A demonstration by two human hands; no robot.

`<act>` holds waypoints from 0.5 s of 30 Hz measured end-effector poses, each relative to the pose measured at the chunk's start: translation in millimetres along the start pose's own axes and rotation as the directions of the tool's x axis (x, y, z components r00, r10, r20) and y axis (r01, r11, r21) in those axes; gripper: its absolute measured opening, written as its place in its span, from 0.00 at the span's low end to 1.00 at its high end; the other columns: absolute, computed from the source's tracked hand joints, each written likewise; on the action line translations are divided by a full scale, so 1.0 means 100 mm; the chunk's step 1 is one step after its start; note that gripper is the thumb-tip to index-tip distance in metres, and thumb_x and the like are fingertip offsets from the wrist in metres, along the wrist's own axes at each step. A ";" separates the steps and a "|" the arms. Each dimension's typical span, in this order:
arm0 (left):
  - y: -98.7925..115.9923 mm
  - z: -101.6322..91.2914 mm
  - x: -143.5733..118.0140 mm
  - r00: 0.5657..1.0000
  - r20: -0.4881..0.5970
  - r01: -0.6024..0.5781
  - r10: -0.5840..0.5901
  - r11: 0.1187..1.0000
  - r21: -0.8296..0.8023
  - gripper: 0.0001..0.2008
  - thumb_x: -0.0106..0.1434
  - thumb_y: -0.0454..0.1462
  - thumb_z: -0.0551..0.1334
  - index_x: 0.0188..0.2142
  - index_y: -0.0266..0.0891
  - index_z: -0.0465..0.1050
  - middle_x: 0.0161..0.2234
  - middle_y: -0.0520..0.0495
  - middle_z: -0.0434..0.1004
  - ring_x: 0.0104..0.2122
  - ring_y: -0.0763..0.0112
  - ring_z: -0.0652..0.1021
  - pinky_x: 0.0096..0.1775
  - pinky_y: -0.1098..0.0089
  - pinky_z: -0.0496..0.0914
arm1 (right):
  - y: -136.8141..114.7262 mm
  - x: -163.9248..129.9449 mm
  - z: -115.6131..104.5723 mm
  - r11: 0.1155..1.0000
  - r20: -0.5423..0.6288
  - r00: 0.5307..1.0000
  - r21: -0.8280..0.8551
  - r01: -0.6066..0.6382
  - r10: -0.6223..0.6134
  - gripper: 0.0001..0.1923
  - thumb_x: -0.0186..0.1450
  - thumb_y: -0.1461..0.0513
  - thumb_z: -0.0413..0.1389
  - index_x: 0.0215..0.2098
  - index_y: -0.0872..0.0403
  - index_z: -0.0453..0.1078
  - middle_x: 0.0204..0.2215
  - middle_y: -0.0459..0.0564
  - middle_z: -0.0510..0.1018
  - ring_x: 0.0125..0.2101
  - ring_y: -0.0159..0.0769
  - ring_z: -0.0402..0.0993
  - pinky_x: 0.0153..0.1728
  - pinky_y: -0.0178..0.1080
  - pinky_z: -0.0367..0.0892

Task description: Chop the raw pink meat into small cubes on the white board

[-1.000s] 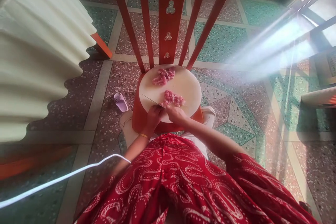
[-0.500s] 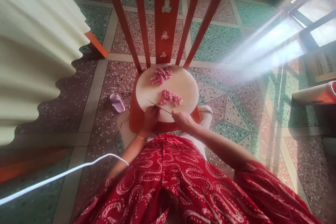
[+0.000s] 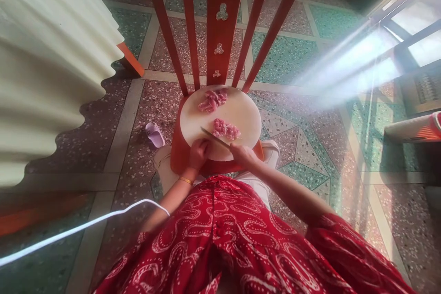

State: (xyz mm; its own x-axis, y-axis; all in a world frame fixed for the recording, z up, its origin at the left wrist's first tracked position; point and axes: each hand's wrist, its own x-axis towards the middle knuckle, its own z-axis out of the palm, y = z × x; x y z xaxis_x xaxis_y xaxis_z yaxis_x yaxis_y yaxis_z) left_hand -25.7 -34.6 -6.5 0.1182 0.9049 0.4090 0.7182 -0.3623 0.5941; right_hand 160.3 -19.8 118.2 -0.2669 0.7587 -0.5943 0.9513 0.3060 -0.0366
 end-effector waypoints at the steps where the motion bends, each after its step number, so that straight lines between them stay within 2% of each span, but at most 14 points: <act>1: 0.00 0.00 0.00 1.000 -0.004 0.008 -0.008 1.000 -0.005 0.09 0.64 0.36 0.54 0.38 0.40 0.72 0.39 0.43 0.73 0.41 0.64 0.72 0.45 0.61 0.68 | 0.08 -0.05 0.01 0.999 -0.012 0.999 -0.004 -0.037 0.037 0.15 0.68 0.64 0.43 0.52 0.53 0.58 0.35 0.55 0.77 0.36 0.41 0.76 0.32 0.36 0.66; 4: 0.02 -0.01 -0.02 0.999 -0.019 0.041 -0.041 0.999 0.017 0.08 0.64 0.37 0.55 0.38 0.40 0.72 0.39 0.43 0.72 0.42 0.63 0.71 0.44 0.61 0.68 | 0.15 -0.14 0.00 0.999 -0.046 0.998 0.005 -0.049 0.049 0.15 0.69 0.63 0.41 0.54 0.52 0.57 0.35 0.56 0.77 0.36 0.41 0.76 0.32 0.36 0.66; 9: 0.05 -0.02 -0.03 0.999 -0.017 0.029 -0.028 0.999 0.037 0.08 0.64 0.36 0.55 0.37 0.39 0.72 0.36 0.43 0.73 0.39 0.63 0.72 0.42 0.62 0.69 | -0.05 -0.16 0.01 0.997 -0.009 0.997 0.025 0.070 -0.070 0.12 0.68 0.63 0.41 0.48 0.51 0.60 0.32 0.53 0.77 0.32 0.41 0.76 0.29 0.37 0.66; 12: 0.03 0.00 -0.02 0.999 -0.032 0.019 -0.018 0.999 0.033 0.07 0.64 0.36 0.55 0.37 0.39 0.72 0.35 0.44 0.74 0.39 0.63 0.72 0.42 0.61 0.69 | -0.19 -0.03 -0.01 0.996 0.004 0.997 0.027 0.081 -0.081 0.12 0.68 0.65 0.41 0.48 0.53 0.60 0.32 0.54 0.77 0.34 0.41 0.76 0.30 0.37 0.66; 15: -0.02 0.03 -0.02 0.999 -0.035 0.017 -0.016 0.999 0.037 0.07 0.63 0.36 0.56 0.37 0.40 0.72 0.36 0.44 0.74 0.39 0.63 0.73 0.42 0.61 0.70 | -0.36 0.19 -0.11 0.988 -0.029 0.989 0.053 0.148 -0.146 0.14 0.67 0.67 0.42 0.49 0.55 0.59 0.36 0.56 0.77 0.37 0.40 0.75 0.33 0.36 0.67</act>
State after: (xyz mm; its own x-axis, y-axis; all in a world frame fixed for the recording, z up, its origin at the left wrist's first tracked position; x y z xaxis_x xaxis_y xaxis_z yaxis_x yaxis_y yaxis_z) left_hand -25.5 -34.8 -10.6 0.0826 0.9021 0.4236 0.7449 -0.3383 0.5750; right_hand 119.6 -10.0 117.1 -0.4076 0.7223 -0.5587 0.9083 0.3840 -0.1662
